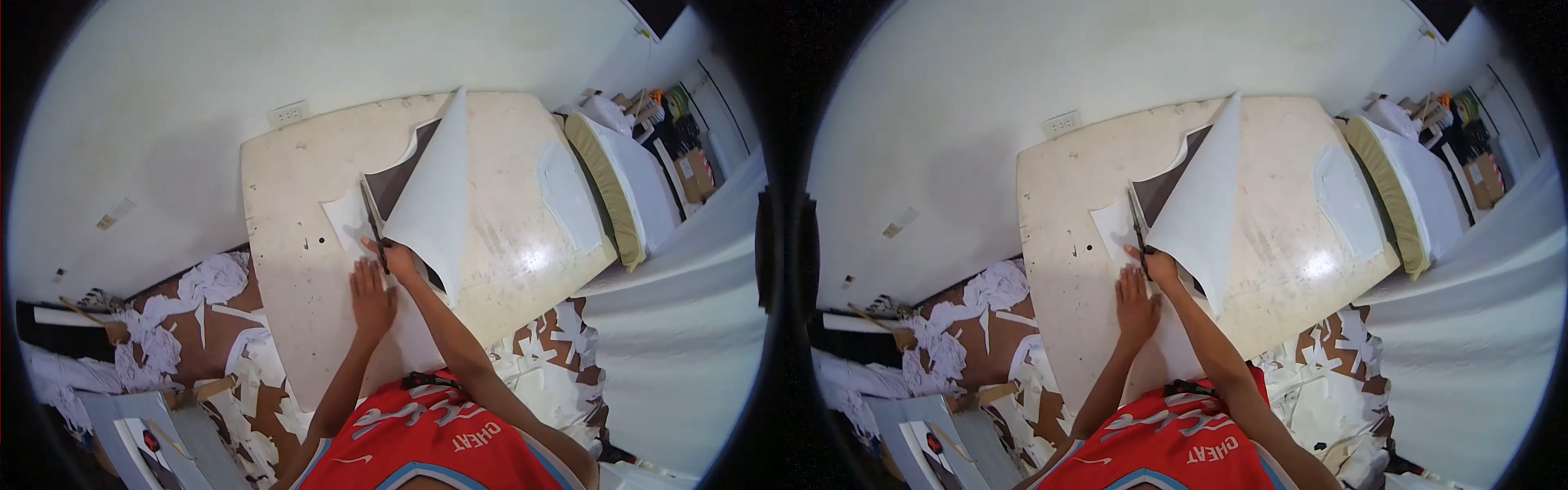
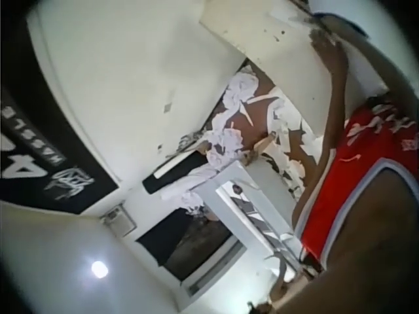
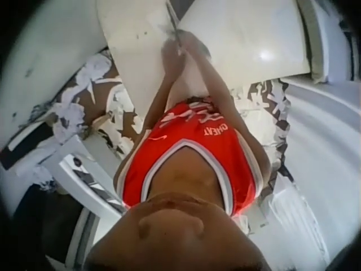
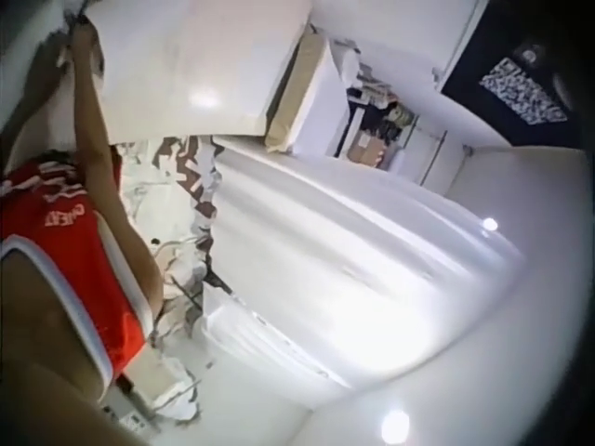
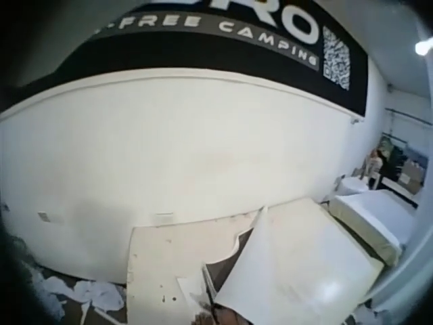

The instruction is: Cutting out specific shapes and patterns from a white sheet of fabric using scissors on a workbench.

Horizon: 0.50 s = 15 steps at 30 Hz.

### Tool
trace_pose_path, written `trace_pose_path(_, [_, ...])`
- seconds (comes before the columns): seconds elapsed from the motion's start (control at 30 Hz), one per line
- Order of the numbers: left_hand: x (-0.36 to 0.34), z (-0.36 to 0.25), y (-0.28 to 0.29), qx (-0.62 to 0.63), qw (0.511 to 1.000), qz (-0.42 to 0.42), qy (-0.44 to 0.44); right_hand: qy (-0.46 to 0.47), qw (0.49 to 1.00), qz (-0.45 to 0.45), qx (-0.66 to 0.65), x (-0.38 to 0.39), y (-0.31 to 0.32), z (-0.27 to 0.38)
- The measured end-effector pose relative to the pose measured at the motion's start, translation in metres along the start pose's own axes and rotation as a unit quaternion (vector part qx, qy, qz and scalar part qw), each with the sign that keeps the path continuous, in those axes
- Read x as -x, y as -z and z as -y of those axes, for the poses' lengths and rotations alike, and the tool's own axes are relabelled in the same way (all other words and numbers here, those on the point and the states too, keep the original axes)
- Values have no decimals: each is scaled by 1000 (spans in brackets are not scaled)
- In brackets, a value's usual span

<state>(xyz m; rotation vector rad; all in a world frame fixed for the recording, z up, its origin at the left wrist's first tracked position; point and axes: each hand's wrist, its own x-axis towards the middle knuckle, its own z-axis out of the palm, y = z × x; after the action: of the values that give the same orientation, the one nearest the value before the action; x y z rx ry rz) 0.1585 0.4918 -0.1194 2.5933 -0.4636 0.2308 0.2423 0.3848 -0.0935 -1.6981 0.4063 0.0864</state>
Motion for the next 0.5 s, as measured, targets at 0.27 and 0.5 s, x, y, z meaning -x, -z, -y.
trace_pose_path(0.27, [3, 62, 72, -230, 955, 36, 182, -57, 994, -35, -83, 98, 102, 15])
trace_pose_path(0.5, [-76, -52, -2, 54, 970, 20, -236, -21, 984, -89, -153, 97, 173, -4])
